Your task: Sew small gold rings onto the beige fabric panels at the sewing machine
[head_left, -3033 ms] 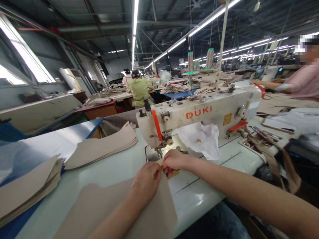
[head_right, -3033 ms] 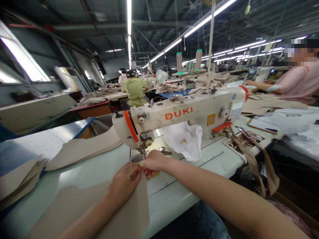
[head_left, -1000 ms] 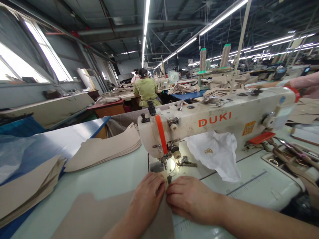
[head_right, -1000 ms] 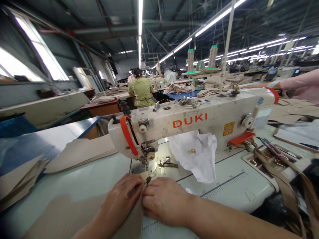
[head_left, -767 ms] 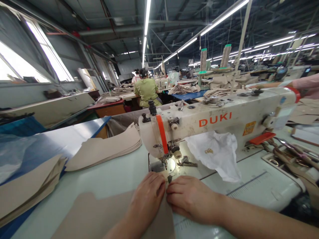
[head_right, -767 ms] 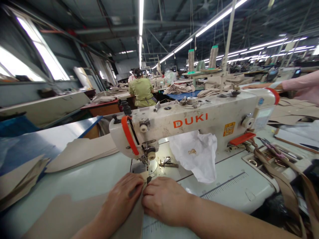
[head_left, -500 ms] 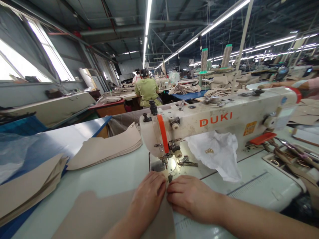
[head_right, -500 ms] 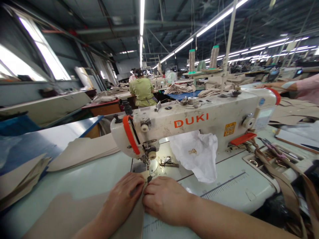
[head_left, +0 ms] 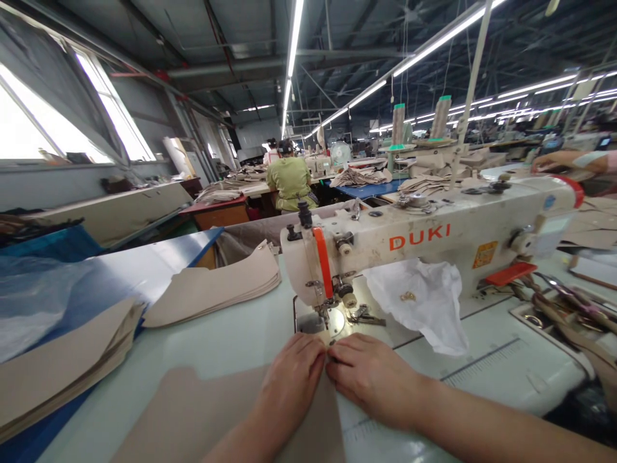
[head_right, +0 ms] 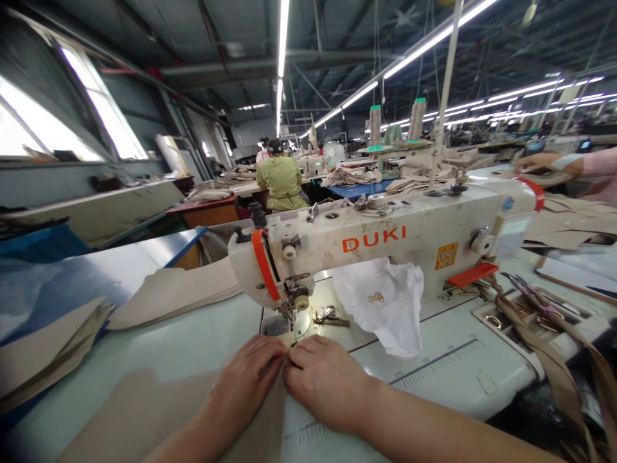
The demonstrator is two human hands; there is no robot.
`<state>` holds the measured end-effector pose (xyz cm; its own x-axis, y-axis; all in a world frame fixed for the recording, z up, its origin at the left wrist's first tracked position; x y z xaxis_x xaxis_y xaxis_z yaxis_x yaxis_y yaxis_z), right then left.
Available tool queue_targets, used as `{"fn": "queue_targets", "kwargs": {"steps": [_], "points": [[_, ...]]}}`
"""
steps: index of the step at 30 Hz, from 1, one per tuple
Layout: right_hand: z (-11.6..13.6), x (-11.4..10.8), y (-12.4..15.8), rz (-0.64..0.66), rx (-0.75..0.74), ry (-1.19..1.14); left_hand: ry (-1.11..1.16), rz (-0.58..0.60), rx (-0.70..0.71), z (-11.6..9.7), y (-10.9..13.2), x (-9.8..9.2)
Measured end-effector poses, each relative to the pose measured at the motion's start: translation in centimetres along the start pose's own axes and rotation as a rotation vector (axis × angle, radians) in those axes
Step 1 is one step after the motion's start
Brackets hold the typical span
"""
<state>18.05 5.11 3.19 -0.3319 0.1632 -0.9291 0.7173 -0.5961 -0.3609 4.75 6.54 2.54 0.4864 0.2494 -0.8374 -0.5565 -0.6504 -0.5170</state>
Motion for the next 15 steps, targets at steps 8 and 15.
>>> {"fn": "queue_targets", "kwargs": {"steps": [8,15], "points": [[0.01,0.64,-0.09,0.008,-0.003,0.034,0.037,-0.053,-0.016,-0.08,0.28,-0.78],[0.00,0.77,-0.05,0.004,0.001,0.022,0.010,-0.037,0.018,-0.12,0.04,-0.67]]}}
Point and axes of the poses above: each hand's wrist, its own y-axis away from the middle knuckle, its own x-axis out of the palm, z = x × y, the point moved 4 cm from there along -y, towards the middle knuckle, and after that the axes turned 7 degrees about x, right-handed, at the moved point
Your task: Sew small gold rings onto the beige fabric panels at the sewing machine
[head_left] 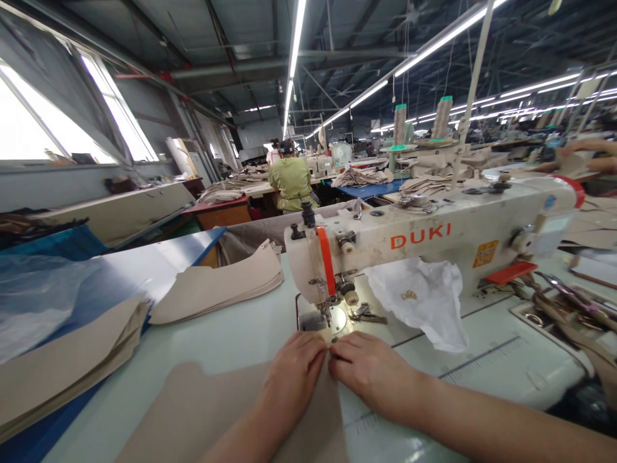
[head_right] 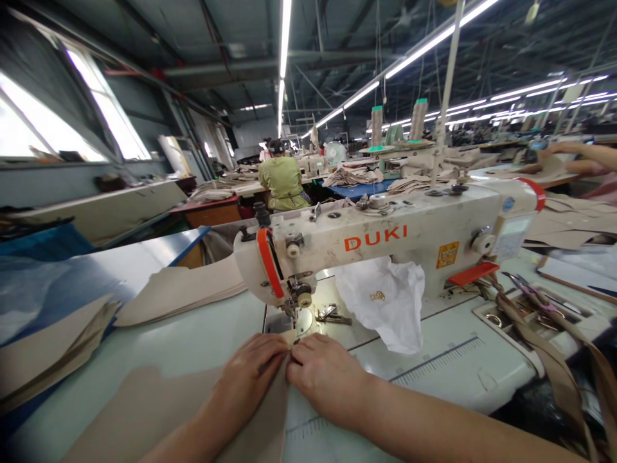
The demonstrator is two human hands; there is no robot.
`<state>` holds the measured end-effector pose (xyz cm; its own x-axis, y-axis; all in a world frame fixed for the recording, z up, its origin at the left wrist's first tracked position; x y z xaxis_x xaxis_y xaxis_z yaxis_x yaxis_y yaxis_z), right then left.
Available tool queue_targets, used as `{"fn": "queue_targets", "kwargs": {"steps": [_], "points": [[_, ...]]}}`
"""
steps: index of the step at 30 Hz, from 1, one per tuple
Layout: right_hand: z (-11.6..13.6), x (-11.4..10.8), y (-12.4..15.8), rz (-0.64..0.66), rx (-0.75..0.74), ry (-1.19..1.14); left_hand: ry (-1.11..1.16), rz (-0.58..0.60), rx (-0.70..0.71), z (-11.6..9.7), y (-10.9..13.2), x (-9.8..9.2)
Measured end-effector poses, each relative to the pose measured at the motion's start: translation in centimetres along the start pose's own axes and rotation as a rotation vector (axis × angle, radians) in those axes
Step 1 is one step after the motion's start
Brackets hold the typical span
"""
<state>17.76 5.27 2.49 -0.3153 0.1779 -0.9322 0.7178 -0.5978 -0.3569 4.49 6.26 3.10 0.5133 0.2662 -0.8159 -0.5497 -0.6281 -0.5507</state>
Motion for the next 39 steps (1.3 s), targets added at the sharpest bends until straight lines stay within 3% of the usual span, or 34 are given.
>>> {"fn": "queue_targets", "kwargs": {"steps": [14,21,31,39], "points": [[0.1,-0.2,0.0,0.001,-0.013,0.018,-0.105,0.228,0.064,-0.9,-0.1,0.0],[-0.2,-0.1,-0.4,0.010,-0.053,0.062,-0.033,0.200,0.052,-0.9,0.4,-0.2],[-2.6,0.1,-2.0,0.055,-0.027,0.075,0.012,0.165,0.018,1.4,-1.5,0.8],[-3.3,0.3,-2.3,0.040,0.011,0.008,-0.020,0.153,0.045,1.8,-2.0,0.9]]}}
Point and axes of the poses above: each hand's wrist, its own y-axis away from the middle knuckle, its own x-axis out of the palm, z = x × y, the point moved 4 cm from there along -y, towards the middle knuckle, and after that the axes turned 7 degrees about x, right-handed, at the moved point
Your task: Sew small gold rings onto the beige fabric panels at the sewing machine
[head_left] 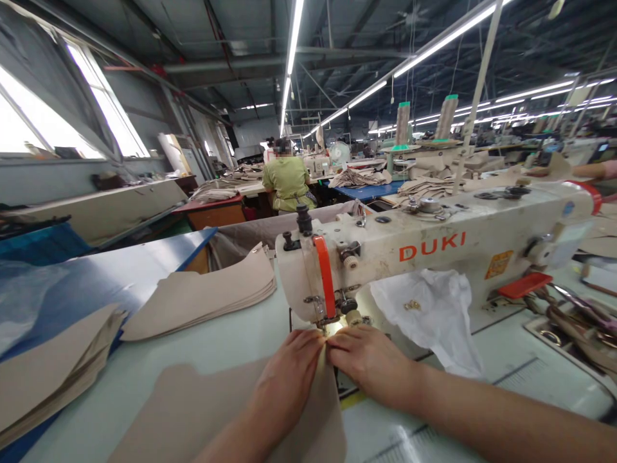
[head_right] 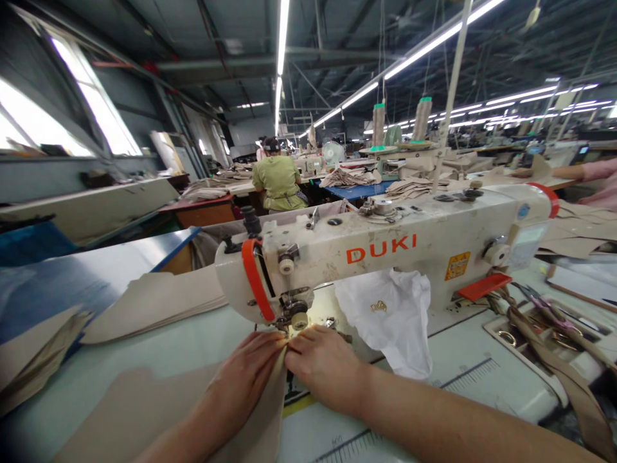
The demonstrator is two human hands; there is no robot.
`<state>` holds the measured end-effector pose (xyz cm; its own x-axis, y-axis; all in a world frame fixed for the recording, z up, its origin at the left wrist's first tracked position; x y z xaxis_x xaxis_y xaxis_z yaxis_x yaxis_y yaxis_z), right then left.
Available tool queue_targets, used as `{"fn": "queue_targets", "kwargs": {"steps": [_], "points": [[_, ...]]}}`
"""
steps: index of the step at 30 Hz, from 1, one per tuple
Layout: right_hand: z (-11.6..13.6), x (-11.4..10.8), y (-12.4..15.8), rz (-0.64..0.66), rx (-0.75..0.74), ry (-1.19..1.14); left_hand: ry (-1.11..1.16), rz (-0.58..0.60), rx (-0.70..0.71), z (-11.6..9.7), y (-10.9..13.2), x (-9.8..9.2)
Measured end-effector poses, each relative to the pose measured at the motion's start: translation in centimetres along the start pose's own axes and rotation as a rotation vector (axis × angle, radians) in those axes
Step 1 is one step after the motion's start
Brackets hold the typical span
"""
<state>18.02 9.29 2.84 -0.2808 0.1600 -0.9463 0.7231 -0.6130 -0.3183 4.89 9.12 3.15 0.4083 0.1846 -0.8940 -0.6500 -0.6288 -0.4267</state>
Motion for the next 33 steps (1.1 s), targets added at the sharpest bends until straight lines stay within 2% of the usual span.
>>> {"fn": "queue_targets", "kwargs": {"steps": [11,20,29,33], "points": [[-0.3,0.3,-0.3,0.007,0.008,0.023,0.001,-0.078,0.025,0.9,0.0,0.4],[-0.4,0.5,-0.2,0.027,0.031,-0.034,0.042,-0.056,-0.053,0.7,0.0,0.2],[-0.1,0.5,-0.1,-0.021,0.036,-0.043,0.043,-0.020,-0.099,0.2,0.1,0.0],[0.3,0.1,0.6,-0.050,-0.006,-0.051,-0.014,-0.001,-0.100,-0.1,0.6,-0.2]]}}
Point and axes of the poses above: each hand's wrist, its own y-axis away from the middle knuckle, its own x-axis out of the palm, z = x × y, the point moved 4 cm from there along -y, towards the middle knuckle, and after that the axes turned 7 degrees about x, right-handed, at the moved point
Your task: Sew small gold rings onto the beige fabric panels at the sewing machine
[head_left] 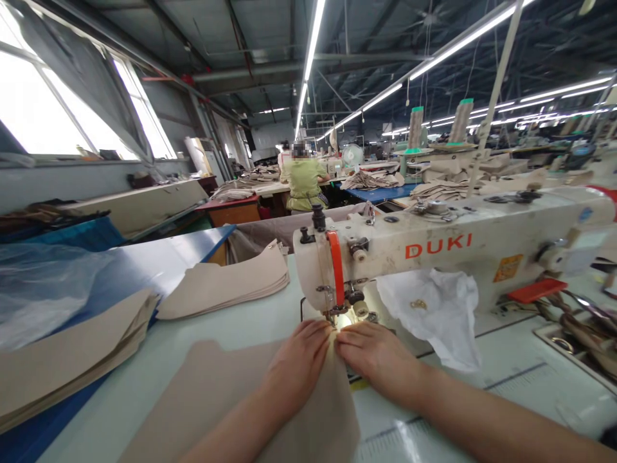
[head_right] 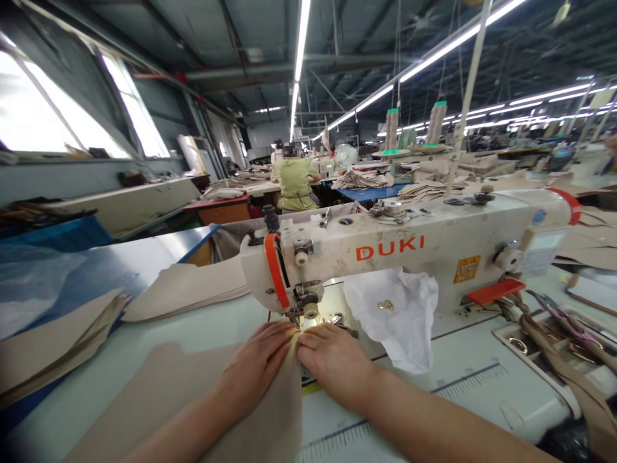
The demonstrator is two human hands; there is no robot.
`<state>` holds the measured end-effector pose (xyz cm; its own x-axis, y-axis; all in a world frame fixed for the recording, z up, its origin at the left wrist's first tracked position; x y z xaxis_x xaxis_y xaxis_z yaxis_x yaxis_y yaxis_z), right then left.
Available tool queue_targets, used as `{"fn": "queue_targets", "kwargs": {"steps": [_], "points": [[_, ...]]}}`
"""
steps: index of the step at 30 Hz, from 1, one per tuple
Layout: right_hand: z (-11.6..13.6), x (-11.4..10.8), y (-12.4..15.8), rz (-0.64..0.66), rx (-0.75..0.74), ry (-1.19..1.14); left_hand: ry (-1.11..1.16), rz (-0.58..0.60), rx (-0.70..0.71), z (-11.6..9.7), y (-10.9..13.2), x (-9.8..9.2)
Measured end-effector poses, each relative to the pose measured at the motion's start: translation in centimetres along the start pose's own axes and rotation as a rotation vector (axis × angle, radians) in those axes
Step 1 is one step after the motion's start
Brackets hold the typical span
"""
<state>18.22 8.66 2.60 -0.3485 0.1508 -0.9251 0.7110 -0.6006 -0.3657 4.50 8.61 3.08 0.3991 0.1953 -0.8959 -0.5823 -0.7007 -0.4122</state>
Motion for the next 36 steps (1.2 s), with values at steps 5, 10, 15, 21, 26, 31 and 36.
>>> {"fn": "queue_targets", "kwargs": {"steps": [5,10,15,21,26,31,36], "points": [[0.4,-0.1,0.6,0.058,-0.068,-0.012,-0.108,0.086,0.041,0.1,1.0,0.6],[0.5,-0.3,0.4,0.084,-0.078,-0.003,-0.143,0.112,0.119,0.4,1.4,1.2],[0.5,-0.3,0.2,0.090,-0.097,0.022,-0.155,0.108,0.120,0.3,1.1,1.1],[0.4,-0.1,0.0,0.084,-0.085,0.049,-0.112,0.066,0.048,0.8,0.9,0.9],[0.2,-0.2,-0.2,0.085,-0.087,0.034,-0.121,0.081,0.046,0.9,0.6,0.8],[0.1,0.1,-0.2,0.064,-0.087,0.024,-0.124,0.093,0.031,0.5,0.2,0.5],[0.0,0.3,-0.1,0.042,-0.091,0.013,-0.103,0.095,0.009,0.5,0.1,0.5]]}}
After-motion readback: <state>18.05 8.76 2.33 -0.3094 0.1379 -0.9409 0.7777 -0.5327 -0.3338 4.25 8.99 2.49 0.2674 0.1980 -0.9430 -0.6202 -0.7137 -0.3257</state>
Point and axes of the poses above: each hand's wrist, its own y-axis away from the middle knuckle, its own x-axis out of the palm, z = x × y, the point moved 4 cm from there along -y, towards the middle knuckle, and after that the axes turned 7 degrees about x, right-handed, at the moved point
